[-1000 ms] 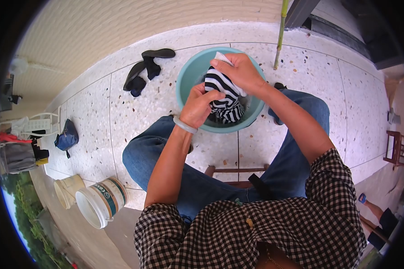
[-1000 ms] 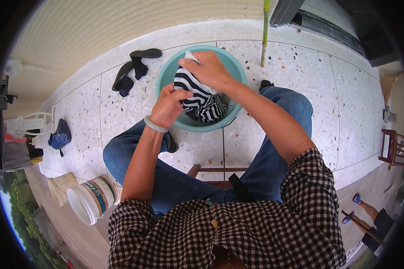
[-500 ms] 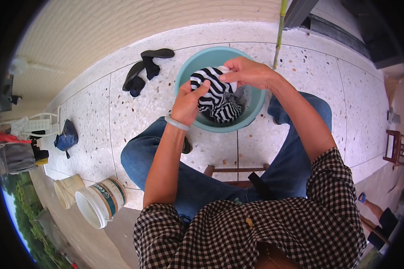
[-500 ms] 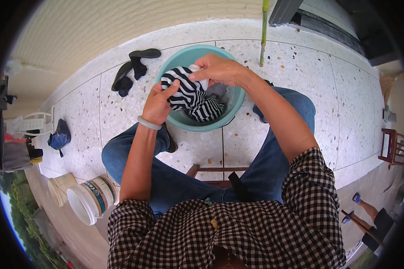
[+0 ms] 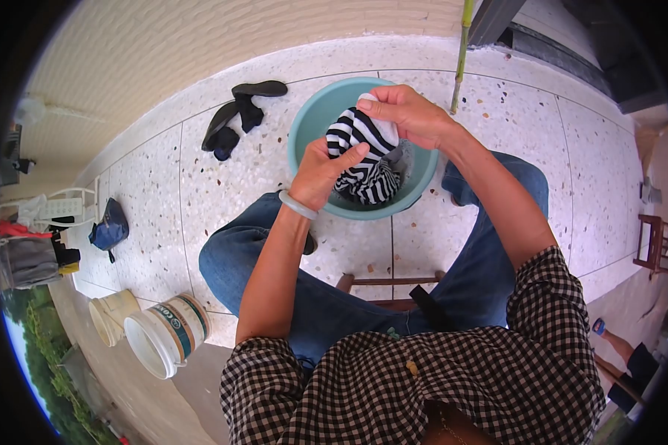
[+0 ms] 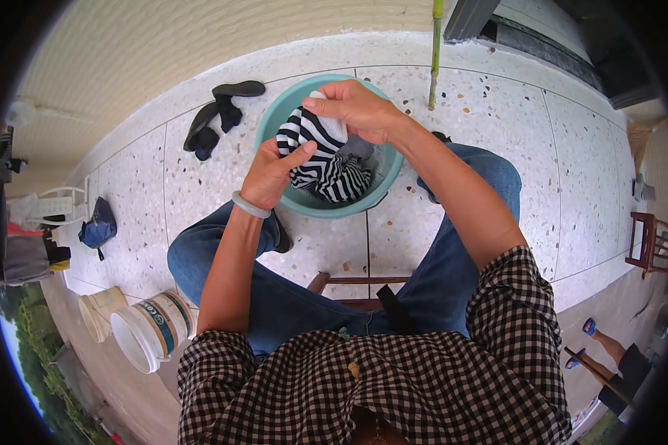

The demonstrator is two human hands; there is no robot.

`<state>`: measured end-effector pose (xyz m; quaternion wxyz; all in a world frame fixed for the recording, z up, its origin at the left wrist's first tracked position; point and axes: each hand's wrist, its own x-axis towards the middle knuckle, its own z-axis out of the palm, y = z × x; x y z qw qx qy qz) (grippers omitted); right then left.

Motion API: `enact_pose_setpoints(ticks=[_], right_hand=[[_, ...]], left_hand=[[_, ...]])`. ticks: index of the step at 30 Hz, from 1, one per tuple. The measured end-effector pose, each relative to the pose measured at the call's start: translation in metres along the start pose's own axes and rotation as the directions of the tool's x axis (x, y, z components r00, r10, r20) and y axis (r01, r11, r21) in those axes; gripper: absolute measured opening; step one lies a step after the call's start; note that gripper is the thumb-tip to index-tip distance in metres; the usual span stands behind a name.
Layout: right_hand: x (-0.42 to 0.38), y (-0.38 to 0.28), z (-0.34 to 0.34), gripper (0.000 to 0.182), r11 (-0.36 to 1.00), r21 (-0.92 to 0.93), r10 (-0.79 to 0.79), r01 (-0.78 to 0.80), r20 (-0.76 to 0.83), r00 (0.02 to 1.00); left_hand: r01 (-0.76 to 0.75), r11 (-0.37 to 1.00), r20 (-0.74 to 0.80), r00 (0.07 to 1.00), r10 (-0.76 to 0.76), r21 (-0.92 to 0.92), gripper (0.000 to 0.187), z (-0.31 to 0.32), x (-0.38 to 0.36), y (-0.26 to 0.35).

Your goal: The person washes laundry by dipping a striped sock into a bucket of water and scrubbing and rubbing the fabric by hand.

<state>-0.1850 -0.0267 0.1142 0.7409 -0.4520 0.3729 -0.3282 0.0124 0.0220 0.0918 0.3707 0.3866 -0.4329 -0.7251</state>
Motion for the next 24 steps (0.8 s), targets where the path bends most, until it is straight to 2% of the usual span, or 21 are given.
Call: enact_pose_setpoints(ticks=[4,7,10,13,16,19,22,24], right_hand=[[-0.004,-0.004,0.006,0.027,0.998,0.057,0.009,-0.008,-0.016,1.000],[0.000,0.001,0.004,0.027,0.997,0.058,-0.044,0.041,0.036,0.998],[0.000,0.004,0.009,0.025,0.996,0.072,-0.059,0.060,-0.024,0.998],[0.001,0.009,0.018,0.025,0.990,-0.059,-0.132,0.126,-0.112,0.985],[-0.002,0.011,0.028,0.025,0.935,-0.259,-0.284,0.243,-0.131,0.950],[-0.006,0.009,0.032,0.025,0.925,-0.243,-0.332,0.292,-0.141,0.933],[-0.005,0.006,0.035,0.025,0.946,-0.095,-0.325,0.311,-0.254,0.911],[-0.003,0.006,0.034,0.025,0.954,-0.074,-0.300,0.291,-0.248,0.921]], left_hand=[[-0.052,0.991,-0.067,0.997,0.044,-0.120,0.017,0.011,-0.004,0.008],[-0.053,0.990,-0.100,0.994,0.040,-0.134,0.022,0.012,-0.003,0.011],[-0.050,0.985,-0.122,0.992,0.030,-0.162,0.021,0.014,-0.004,0.014],[-0.046,0.985,-0.147,0.989,0.021,-0.169,0.014,0.019,-0.006,0.018],[-0.014,0.988,-0.145,0.989,-0.008,-0.152,0.011,0.015,-0.004,0.017],[-0.019,0.991,-0.115,0.993,0.003,-0.132,0.012,0.011,-0.003,0.017],[-0.056,0.991,-0.086,0.995,0.046,-0.123,0.011,0.010,-0.003,0.014],[-0.077,0.987,-0.067,0.995,0.068,-0.142,0.010,0.011,-0.005,0.014]])
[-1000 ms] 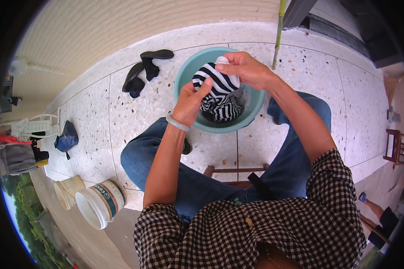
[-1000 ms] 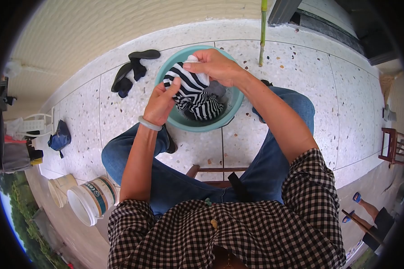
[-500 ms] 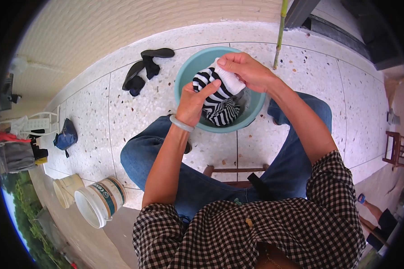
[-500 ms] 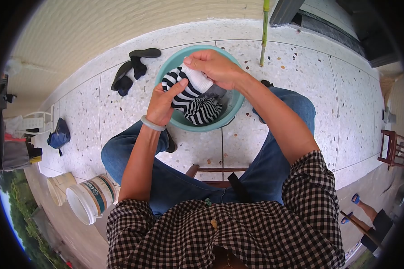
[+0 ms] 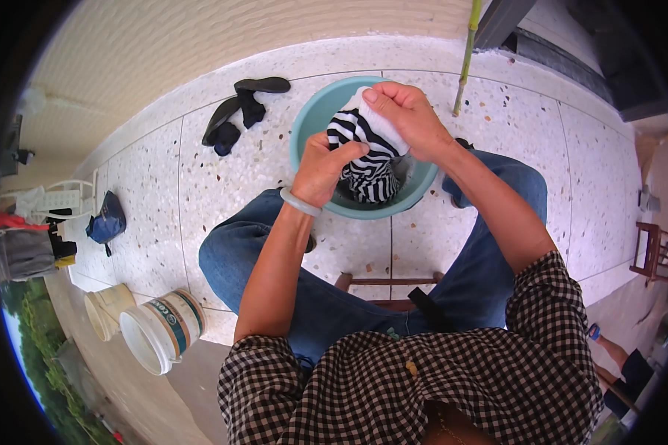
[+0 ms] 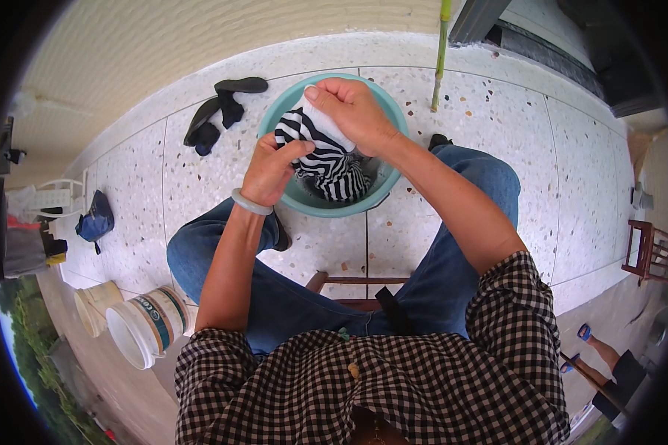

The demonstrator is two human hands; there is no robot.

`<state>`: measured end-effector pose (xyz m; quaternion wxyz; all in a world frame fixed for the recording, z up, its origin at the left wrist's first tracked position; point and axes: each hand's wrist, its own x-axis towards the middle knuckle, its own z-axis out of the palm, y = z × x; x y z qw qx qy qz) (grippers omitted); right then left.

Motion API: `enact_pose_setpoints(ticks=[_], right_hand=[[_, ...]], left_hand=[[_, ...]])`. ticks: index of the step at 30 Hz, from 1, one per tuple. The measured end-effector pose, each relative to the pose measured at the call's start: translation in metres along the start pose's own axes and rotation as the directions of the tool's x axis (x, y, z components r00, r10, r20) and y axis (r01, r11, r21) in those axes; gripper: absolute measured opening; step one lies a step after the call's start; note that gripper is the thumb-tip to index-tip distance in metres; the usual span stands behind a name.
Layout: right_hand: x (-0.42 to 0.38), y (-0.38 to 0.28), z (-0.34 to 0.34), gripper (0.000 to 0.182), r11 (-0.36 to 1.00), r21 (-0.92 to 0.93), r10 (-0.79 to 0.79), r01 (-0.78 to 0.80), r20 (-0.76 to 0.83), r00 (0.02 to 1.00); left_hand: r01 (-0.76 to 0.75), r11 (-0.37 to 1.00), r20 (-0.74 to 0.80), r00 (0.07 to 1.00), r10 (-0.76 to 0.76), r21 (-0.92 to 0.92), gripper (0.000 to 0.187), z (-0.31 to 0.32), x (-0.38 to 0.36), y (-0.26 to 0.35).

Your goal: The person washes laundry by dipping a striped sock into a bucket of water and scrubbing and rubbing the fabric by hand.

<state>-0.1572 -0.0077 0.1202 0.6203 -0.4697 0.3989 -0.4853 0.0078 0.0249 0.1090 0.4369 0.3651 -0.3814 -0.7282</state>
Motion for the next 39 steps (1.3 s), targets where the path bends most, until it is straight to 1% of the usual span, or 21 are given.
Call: enact_pose_setpoints(ticks=[4,5,8,12,14,15,16,17,18,20,22,25,27,28,31,32,33,34,37,38,39], right_hand=[[0.006,0.003,-0.003,0.026,0.998,-0.070,-0.006,0.003,-0.040,0.999],[0.009,0.010,-0.006,0.026,0.963,-0.256,-0.096,0.078,-0.059,0.994],[0.010,0.024,-0.006,0.030,0.664,-0.706,-0.393,0.246,-0.050,0.918],[-0.020,0.014,0.035,0.028,0.467,-0.752,-0.541,0.464,0.173,0.823],[-0.026,0.028,0.048,0.027,0.316,-0.737,-0.652,0.598,0.289,0.701],[-0.017,0.037,0.039,0.027,0.265,-0.816,-0.625,0.514,0.260,0.736],[0.004,0.044,0.021,0.028,0.206,-0.883,-0.599,0.422,0.227,0.768],[0.022,0.046,0.007,0.030,0.140,-0.933,-0.577,0.331,0.194,0.793],[0.028,0.036,0.007,0.036,0.281,-0.950,-0.423,0.134,0.002,0.906],[0.017,0.026,0.014,0.037,0.291,-0.919,-0.522,0.266,0.080,0.849],[-0.005,0.022,0.036,0.039,0.283,-0.865,-0.652,0.415,0.144,0.744],[-0.015,0.043,0.047,0.039,0.232,-0.837,-0.747,0.495,0.173,0.642],[0.019,0.047,0.012,0.036,0.252,-0.927,-0.608,0.279,0.073,0.790],[0.033,0.037,0.000,0.033,0.265,-0.953,-0.504,0.143,-0.011,0.864],[0.018,0.033,0.017,0.035,0.251,-0.953,-0.497,0.170,0.023,0.867],[0.005,0.036,0.031,0.033,0.223,-0.921,-0.592,0.319,0.132,0.795],[-0.010,0.040,0.050,0.031,0.174,-0.870,-0.674,0.462,0.237,0.700],[-0.018,0.043,0.056,0.029,0.108,-0.798,-0.739,0.593,0.335,0.584],[0.017,0.045,0.022,0.034,0.292,-0.873,-0.599,0.390,0.151,0.786],[0.034,0.050,0.004,0.028,0.106,-0.951,-0.599,0.290,0.171,0.782],[0.033,0.045,0.009,0.025,0.155,-0.958,-0.551,0.241,0.118,0.826]], left_hand=[[-0.022,0.998,0.009,1.000,0.022,-0.055,0.009,0.000,0.001,-0.005],[-0.029,0.998,0.002,1.000,0.029,-0.063,0.011,0.000,0.003,-0.008],[-0.127,0.981,-0.243,0.966,0.088,-0.147,0.022,0.018,0.013,-0.011],[-0.029,0.997,-0.374,0.927,0.002,-0.067,0.038,0.004,0.027,-0.017],[-0.204,0.905,-0.202,0.934,0.294,0.374,0.042,-0.025,0.041,-0.058],[-0.035,0.999,-0.336,0.941,0.046,0.040,0.042,0.002,0.036,-0.043],[0.053,0.942,-0.443,0.873,-0.205,-0.332,0.041,0.030,0.030,-0.026],[0.097,0.932,-0.403,0.882,-0.242,-0.348,0.037,0.030,0.032,-0.026],[0.140,0.923,-0.365,0.889,-0.276,-0.357,0.032,0.030,0.034,-0.023],[0.137,0.930,-0.368,0.891,-0.266,-0.340,0.030,0.031,0.034,-0.019],[-0.075,0.987,-0.111,0.992,0.060,-0.141,0.030,-0.030,0.054,-0.058],[-0.017,0.801,-0.035,0.999,-0.004,-0.598,0.028,0.004,0.047,-0.039],[0.195,0.924,-0.342,0.888,-0.308,-0.328,0.028,0.026,0.044,-0.025],[0.234,0.892,-0.281,0.891,-0.356,-0.388,0.030,0.029,0.041,-0.028],[0.222,0.897,-0.211,0.924,-0.318,-0.381,0.030,0.020,0.037,-0.027],[0.143,0.928,-0.320,0.911,-0.260,-0.345,0.028,0.028,0.033,-0.020],[0.063,0.904,-0.073,0.992,-0.104,-0.424,0.029,0.009,0.038,-0.030],[0.005,0.854,0.160,0.983,0.092,-0.520,0.029,-0.028,0.048,-0.053],[0.012,0.910,0.070,0.997,0.019,-0.415,0.027,-0.036,0.060,-0.088],[0.127,0.918,-0.109,0.978,-0.180,-0.376,0.027,0.005,0.048,-0.050],[0.247,0.901,-0.293,0.886,-0.359,-0.356,0.028,0.027,0.038,-0.027]])
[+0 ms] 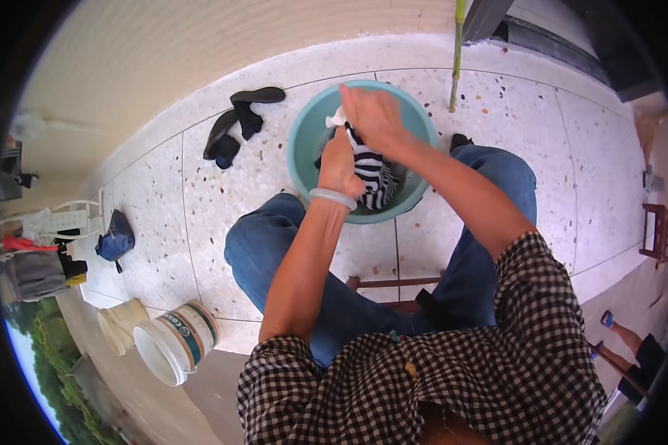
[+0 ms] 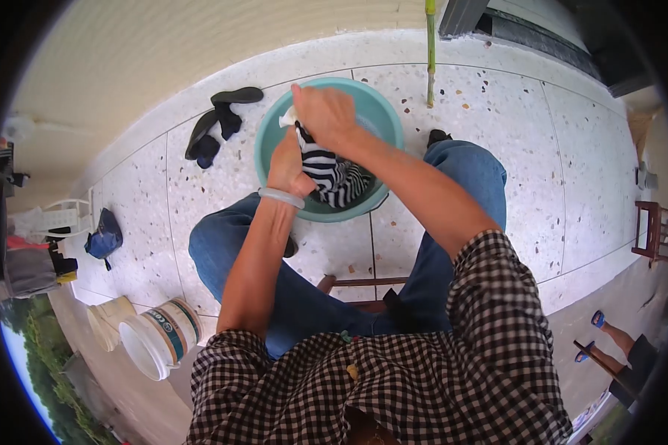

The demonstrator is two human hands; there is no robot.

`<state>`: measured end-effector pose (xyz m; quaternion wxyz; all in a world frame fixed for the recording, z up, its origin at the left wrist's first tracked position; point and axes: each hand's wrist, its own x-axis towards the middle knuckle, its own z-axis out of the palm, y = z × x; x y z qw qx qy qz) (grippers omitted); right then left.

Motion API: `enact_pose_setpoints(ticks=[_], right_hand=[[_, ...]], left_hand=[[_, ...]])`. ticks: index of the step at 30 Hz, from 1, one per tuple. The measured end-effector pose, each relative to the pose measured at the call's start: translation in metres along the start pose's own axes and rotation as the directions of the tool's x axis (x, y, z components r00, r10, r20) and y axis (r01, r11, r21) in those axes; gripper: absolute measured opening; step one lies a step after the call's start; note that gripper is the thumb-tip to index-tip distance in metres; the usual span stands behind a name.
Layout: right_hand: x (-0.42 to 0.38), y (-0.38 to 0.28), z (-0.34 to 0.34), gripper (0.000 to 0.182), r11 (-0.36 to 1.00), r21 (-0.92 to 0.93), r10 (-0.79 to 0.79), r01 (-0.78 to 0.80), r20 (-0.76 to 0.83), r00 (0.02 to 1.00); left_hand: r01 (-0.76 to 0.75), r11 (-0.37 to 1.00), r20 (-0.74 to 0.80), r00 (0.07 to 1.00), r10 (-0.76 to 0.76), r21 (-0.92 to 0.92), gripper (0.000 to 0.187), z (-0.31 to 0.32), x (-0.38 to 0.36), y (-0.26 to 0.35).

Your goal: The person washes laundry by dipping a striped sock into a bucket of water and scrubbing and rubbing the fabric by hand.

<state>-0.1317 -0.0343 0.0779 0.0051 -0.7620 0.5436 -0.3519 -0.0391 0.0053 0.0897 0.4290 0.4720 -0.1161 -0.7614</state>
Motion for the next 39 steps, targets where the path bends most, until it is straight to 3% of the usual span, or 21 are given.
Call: enact_pose_setpoints(ticks=[1,2,3,5,7,8,10,12,14,15,17,21,22,23,24,26,29,33,36,38,39], right_hand=[[0.001,-0.007,-0.004,0.022,0.997,0.008,0.071,-0.071,0.054,0.996],[0.002,-0.013,-0.006,0.020,0.990,0.012,0.137,-0.139,0.114,0.984],[-0.007,-0.014,0.009,0.036,0.998,0.041,-0.036,0.041,-0.106,0.994],[-0.016,-0.024,0.015,0.039,0.990,0.117,-0.060,0.077,-0.142,0.988],[-0.030,-0.031,0.018,0.042,0.975,0.198,-0.072,0.106,-0.171,0.983],[-0.029,-0.021,0.018,0.039,0.978,0.206,0.036,-0.020,-0.075,0.997],[-0.014,0.017,0.022,0.033,0.944,0.195,0.249,-0.266,0.106,0.963],[-0.017,0.040,0.046,0.043,0.913,0.291,0.266,-0.287,0.110,0.958],[-0.020,0.067,0.061,0.051,0.813,0.454,0.289,-0.365,0.230,0.929],[-0.022,0.080,0.065,0.057,0.704,0.429,0.401,-0.566,0.418,0.815],[-0.031,0.096,0.081,0.060,0.673,0.376,0.427,-0.637,0.506,0.749],[-0.053,0.110,0.123,0.046,0.841,0.148,0.344,-0.521,0.598,0.724],[-0.063,0.112,0.137,0.045,0.895,0.068,0.312,-0.441,0.611,0.728],[-0.069,0.107,0.142,0.045,0.887,-0.051,0.350,-0.459,0.723,0.595],[-0.074,0.101,0.146,0.049,0.874,-0.172,0.389,-0.454,0.807,0.444],[-0.094,0.102,0.168,0.048,0.880,-0.221,0.389,-0.420,0.843,0.372],[-0.125,0.115,0.206,0.045,0.907,-0.231,0.362,-0.353,0.855,0.371],[-0.139,0.137,0.230,0.039,0.915,-0.131,0.311,-0.381,0.831,0.461],[-0.097,0.122,0.192,0.033,0.708,0.041,0.410,-0.705,0.789,0.458],[-0.062,0.110,0.155,0.023,0.252,0.207,0.485,-0.946,0.818,0.308],[-0.041,0.104,0.136,0.020,0.160,0.327,0.413,-0.931,0.835,0.364]], left_hand=[[0.012,0.999,0.013,1.000,-0.012,-0.031,0.028,-0.003,-0.001,0.000],[-0.255,0.961,0.194,0.953,0.231,0.107,0.028,-0.022,0.013,-0.005],[-0.518,0.835,0.395,0.818,0.419,0.187,0.028,-0.054,0.034,-0.013],[-0.610,0.772,0.457,0.746,0.484,0.180,0.029,-0.062,0.045,-0.016],[-0.278,0.958,0.180,0.948,0.262,0.072,0.030,-0.036,0.026,-0.005],[-0.107,0.994,0.054,0.993,0.107,-0.014,0.031,-0.029,0.021,-0.004],[-0.014,0.993,0.001,1.000,0.014,0.116,0.030,-0.030,0.033,-0.012],[0.078,0.970,-0.067,0.996,-0.064,0.231,0.029,-0.038,0.055,-0.018],[-0.050,0.941,-0.063,0.995,0.075,0.335,0.037,-0.051,0.082,-0.016],[-0.126,0.915,-0.086,0.981,0.172,0.384,0.040,-0.061,0.096,-0.014],[-0.275,0.823,-0.083,0.929,0.361,0.496,0.051,-0.088,0.137,-0.020],[-0.219,0.330,0.028,0.867,0.498,0.918,0.073,-0.138,0.181,-0.061],[-0.005,0.222,-0.086,0.913,0.398,0.975,0.076,-0.137,0.182,-0.072],[0.128,0.164,-0.160,0.967,0.200,0.978,0.078,-0.127,0.171,-0.072],[0.071,-0.073,-0.062,0.990,0.128,0.995,0.076,-0.130,0.179,-0.088],[-0.114,-0.502,0.080,0.993,-0.087,0.857,0.074,-0.141,0.200,-0.120],[0.151,-0.174,-0.141,0.988,0.070,0.973,0.064,-0.144,0.202,-0.132],[-0.094,-0.418,0.082,0.996,-0.046,0.904,0.054,-0.167,0.230,-0.137],[-0.137,-0.395,0.103,0.989,-0.107,0.909,0.051,-0.149,0.223,-0.100],[0.020,-0.004,-0.020,1.000,-0.010,1.000,0.054,-0.154,0.219,-0.087],[0.092,0.348,-0.111,0.993,0.034,0.933,0.056,-0.155,0.216,-0.082]])
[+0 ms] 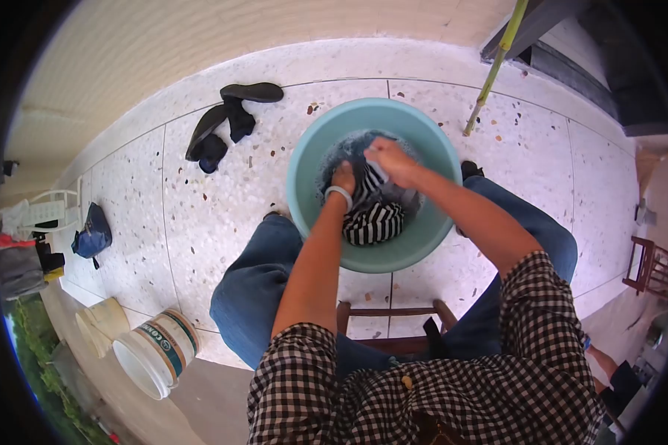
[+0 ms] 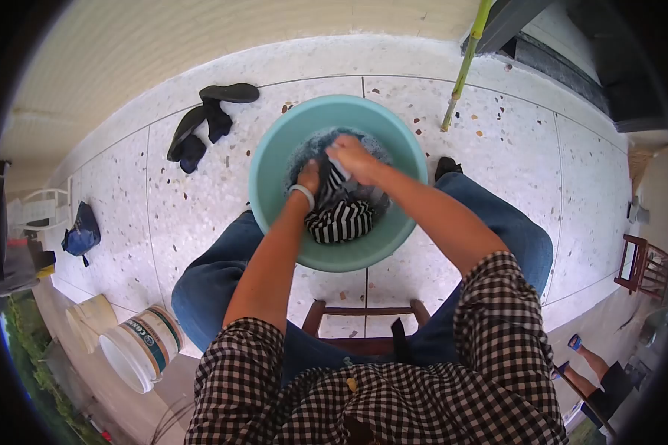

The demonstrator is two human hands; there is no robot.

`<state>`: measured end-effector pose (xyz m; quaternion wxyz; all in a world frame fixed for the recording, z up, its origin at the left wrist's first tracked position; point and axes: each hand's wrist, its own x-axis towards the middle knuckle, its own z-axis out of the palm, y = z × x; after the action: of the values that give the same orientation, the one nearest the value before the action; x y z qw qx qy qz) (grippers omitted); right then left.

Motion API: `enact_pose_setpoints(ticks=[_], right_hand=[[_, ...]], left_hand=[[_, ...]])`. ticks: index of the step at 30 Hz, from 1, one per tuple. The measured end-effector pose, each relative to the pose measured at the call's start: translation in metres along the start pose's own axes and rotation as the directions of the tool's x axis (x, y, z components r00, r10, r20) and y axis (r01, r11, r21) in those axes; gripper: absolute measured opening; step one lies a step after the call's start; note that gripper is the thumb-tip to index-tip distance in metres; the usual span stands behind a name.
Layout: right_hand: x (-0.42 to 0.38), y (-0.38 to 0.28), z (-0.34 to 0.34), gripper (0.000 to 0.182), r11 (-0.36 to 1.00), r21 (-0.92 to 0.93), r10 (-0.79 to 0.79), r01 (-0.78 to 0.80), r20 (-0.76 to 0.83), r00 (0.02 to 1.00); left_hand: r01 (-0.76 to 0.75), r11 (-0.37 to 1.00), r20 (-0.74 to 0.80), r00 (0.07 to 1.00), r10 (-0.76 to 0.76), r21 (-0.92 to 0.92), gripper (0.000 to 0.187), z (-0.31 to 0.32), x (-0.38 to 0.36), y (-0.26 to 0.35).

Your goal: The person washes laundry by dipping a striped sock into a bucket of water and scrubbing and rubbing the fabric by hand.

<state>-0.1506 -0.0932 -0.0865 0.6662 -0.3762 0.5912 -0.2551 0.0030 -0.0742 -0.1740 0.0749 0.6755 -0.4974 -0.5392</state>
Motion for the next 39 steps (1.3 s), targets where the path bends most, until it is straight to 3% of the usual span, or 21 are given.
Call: enact_pose_setpoints(ticks=[2,4,6,9,10,14,18,22,25,30,33,35,39], right_hand=[[-0.025,-0.050,-0.001,0.014,0.953,0.285,-0.147,0.104,0.132,0.980],[-0.056,-0.093,-0.002,0.010,0.955,0.267,-0.205,0.129,0.282,0.937],[-0.075,-0.112,-0.008,0.008,0.954,0.282,-0.213,0.101,0.398,0.892],[-0.089,-0.110,-0.019,0.008,0.929,0.365,-0.205,0.066,0.356,0.912],[-0.079,-0.099,-0.027,0.007,0.916,0.399,-0.199,0.035,0.378,0.904],[-0.053,-0.059,-0.050,0.006,0.944,0.322,-0.160,0.067,0.272,0.949],[-0.062,-0.059,-0.047,0.007,0.948,0.319,-0.111,0.026,0.252,0.961],[-0.078,-0.070,-0.046,0.010,0.947,0.321,-0.147,0.027,0.357,0.922],[-0.095,-0.077,-0.043,0.010,0.935,0.355,-0.169,0.016,0.405,0.899],[-0.124,-0.090,-0.036,0.008,0.924,0.377,-0.241,0.066,0.439,0.866],[-0.140,-0.095,-0.035,0.006,0.951,0.291,-0.217,0.107,0.378,0.900],[-0.150,-0.096,-0.034,0.005,0.971,0.208,-0.180,0.121,0.299,0.937],[-0.168,-0.090,-0.030,0.014,0.968,0.159,-0.238,0.194,0.333,0.913]], left_hand=[[0.023,0.898,-0.011,0.999,-0.031,-0.439,0.061,-0.011,-0.008,0.004],[0.004,0.762,0.027,0.999,0.018,-0.647,0.066,-0.019,-0.018,0.015],[-0.038,0.628,0.067,0.987,0.143,-0.777,0.069,-0.027,-0.021,0.025],[-0.041,0.346,0.102,0.918,0.384,-0.937,0.076,-0.039,-0.064,0.064],[-0.136,0.266,-0.001,0.893,0.451,-0.954,0.071,-0.042,-0.078,0.075],[0.102,0.405,0.254,0.906,0.340,-0.909,0.056,-0.042,-0.078,0.057],[0.220,0.646,0.444,0.872,0.207,-0.731,0.043,-0.048,-0.088,0.055],[0.027,0.600,0.309,0.874,0.374,-0.800,0.043,-0.051,-0.095,0.066],[0.025,0.448,0.249,0.858,0.449,-0.894,0.047,-0.061,-0.117,0.090],[0.095,0.618,0.361,0.875,0.322,-0.781,0.043,-0.070,-0.156,0.117],[-0.116,0.631,0.196,0.894,0.402,-0.767,0.036,-0.072,-0.187,0.139],[-0.156,0.592,0.115,0.912,0.394,-0.791,0.029,-0.074,-0.212,0.151],[-0.281,0.552,-0.039,0.912,0.408,-0.785,0.027,-0.071,-0.246,0.150]])
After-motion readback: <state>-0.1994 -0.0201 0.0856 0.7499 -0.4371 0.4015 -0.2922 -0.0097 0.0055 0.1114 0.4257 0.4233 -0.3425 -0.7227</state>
